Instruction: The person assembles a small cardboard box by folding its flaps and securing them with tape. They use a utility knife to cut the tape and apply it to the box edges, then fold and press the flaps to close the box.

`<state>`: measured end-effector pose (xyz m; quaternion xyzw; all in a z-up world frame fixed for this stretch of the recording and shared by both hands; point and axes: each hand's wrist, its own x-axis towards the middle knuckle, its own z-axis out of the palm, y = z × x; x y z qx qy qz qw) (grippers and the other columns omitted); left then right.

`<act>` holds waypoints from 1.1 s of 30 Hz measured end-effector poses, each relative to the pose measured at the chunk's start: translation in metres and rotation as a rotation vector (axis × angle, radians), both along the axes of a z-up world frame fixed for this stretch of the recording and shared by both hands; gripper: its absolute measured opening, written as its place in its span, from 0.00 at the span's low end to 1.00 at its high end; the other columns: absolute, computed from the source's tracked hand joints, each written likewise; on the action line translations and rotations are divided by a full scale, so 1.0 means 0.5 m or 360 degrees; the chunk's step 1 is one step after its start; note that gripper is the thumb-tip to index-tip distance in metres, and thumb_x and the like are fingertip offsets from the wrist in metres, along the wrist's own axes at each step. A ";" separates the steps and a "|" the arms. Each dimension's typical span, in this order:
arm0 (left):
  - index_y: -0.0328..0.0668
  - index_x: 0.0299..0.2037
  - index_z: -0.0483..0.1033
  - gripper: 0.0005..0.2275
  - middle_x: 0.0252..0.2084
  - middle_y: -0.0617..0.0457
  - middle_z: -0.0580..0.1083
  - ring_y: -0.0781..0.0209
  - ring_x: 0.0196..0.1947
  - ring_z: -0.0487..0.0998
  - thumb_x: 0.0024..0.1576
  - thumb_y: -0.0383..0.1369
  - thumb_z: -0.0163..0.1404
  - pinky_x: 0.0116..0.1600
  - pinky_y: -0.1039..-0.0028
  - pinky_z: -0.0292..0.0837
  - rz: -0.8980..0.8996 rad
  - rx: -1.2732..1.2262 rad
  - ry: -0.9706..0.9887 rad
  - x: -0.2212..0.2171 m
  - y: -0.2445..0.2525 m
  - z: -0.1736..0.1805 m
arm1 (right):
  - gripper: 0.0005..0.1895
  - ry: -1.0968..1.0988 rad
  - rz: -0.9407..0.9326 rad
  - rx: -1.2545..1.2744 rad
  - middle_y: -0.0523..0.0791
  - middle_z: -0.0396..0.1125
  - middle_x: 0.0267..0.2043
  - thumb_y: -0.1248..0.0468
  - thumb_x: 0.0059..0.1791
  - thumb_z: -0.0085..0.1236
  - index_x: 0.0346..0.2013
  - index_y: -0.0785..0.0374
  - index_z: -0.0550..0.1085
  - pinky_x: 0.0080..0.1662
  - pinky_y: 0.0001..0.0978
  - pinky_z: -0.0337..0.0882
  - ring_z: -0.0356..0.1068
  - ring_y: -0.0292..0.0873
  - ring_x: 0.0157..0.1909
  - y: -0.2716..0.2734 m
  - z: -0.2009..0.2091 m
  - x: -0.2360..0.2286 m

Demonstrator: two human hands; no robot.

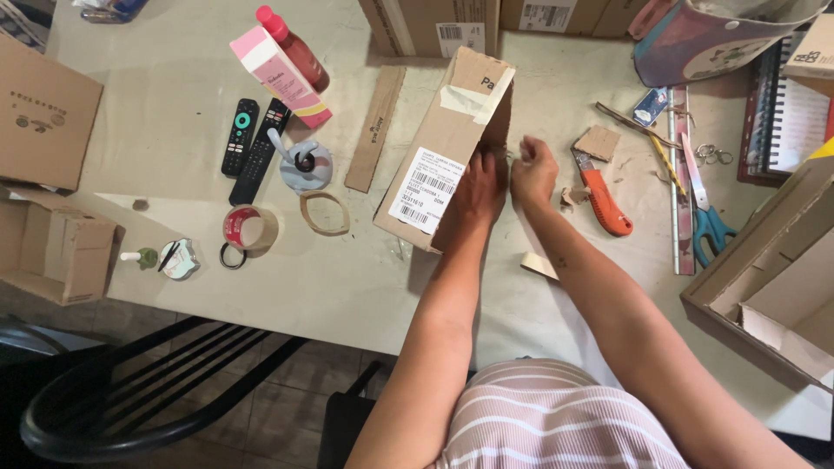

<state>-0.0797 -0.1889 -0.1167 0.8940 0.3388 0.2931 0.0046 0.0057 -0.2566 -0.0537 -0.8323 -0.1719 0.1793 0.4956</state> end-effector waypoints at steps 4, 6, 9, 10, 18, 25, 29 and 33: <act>0.51 0.52 0.73 0.16 0.47 0.50 0.72 0.49 0.42 0.75 0.55 0.41 0.49 0.51 0.57 0.70 0.0037 -0.0059 0.0183 -0.023 -0.001 0.067 | 0.33 -0.0005 0.0550 0.0389 0.64 0.70 0.55 0.85 0.41 0.40 0.60 0.74 0.69 0.61 0.53 0.70 0.70 0.63 0.58 0.024 0.016 0.041; 0.50 0.57 0.74 0.16 0.54 0.46 0.75 0.48 0.53 0.76 0.59 0.37 0.44 0.61 0.56 0.68 -0.0178 0.0067 0.0507 -0.053 0.003 0.129 | 0.23 -0.0078 0.0754 0.0050 0.43 0.77 0.44 0.75 0.44 0.53 0.49 0.52 0.80 0.55 0.45 0.73 0.75 0.50 0.52 0.048 -0.051 0.083; 0.62 0.61 0.73 0.20 0.56 0.52 0.74 0.53 0.50 0.77 0.56 0.39 0.46 0.60 0.58 0.70 -0.0048 -0.0160 0.0375 -0.030 -0.003 0.084 | 0.18 -0.0066 0.0846 -0.0054 0.41 0.76 0.39 0.68 0.42 0.57 0.44 0.47 0.81 0.52 0.45 0.73 0.76 0.47 0.48 0.066 -0.115 0.120; 0.62 0.61 0.73 0.20 0.56 0.52 0.74 0.53 0.50 0.77 0.56 0.39 0.46 0.60 0.58 0.70 -0.0043 -0.0160 0.0373 -0.030 -0.002 0.098 | 0.18 -0.0068 0.0851 -0.0054 0.41 0.76 0.39 0.68 0.42 0.57 0.44 0.47 0.81 0.52 0.45 0.73 0.76 0.47 0.48 0.070 -0.120 0.126; 0.79 0.60 0.71 0.19 0.46 0.56 0.73 0.54 0.36 0.80 0.59 0.42 0.48 0.38 0.62 0.75 -0.0020 -0.0246 0.0717 -0.030 -0.001 0.130 | 0.11 -0.0054 0.0899 -0.0185 0.40 0.75 0.33 0.60 0.40 0.61 0.37 0.47 0.81 0.49 0.41 0.71 0.76 0.46 0.43 0.082 -0.144 0.140; 0.69 0.64 0.69 0.23 0.51 0.45 0.72 0.41 0.38 0.84 0.58 0.35 0.50 0.40 0.55 0.83 -0.0098 -0.0674 0.0642 -0.001 0.023 0.045 | 0.10 -0.0058 0.1012 -0.0251 0.49 0.74 0.36 0.61 0.43 0.58 0.37 0.55 0.80 0.50 0.51 0.69 0.74 0.57 0.48 0.092 -0.182 0.175; 0.69 0.64 0.70 0.22 0.56 0.42 0.71 0.38 0.41 0.85 0.57 0.40 0.51 0.41 0.53 0.83 -0.0100 -0.0736 0.0786 0.035 0.053 -0.010 | 0.12 -0.0084 0.1019 -0.0257 0.50 0.74 0.36 0.62 0.40 0.58 0.37 0.56 0.80 0.51 0.52 0.69 0.74 0.58 0.48 0.091 -0.165 0.180; 0.74 0.65 0.67 0.24 0.55 0.45 0.70 0.36 0.41 0.84 0.56 0.40 0.50 0.43 0.51 0.82 -0.0110 -0.0931 0.0790 0.060 0.073 -0.063 | 0.12 -0.0132 0.1060 -0.0301 0.51 0.75 0.36 0.63 0.40 0.56 0.37 0.57 0.80 0.52 0.54 0.70 0.74 0.60 0.49 0.088 -0.144 0.177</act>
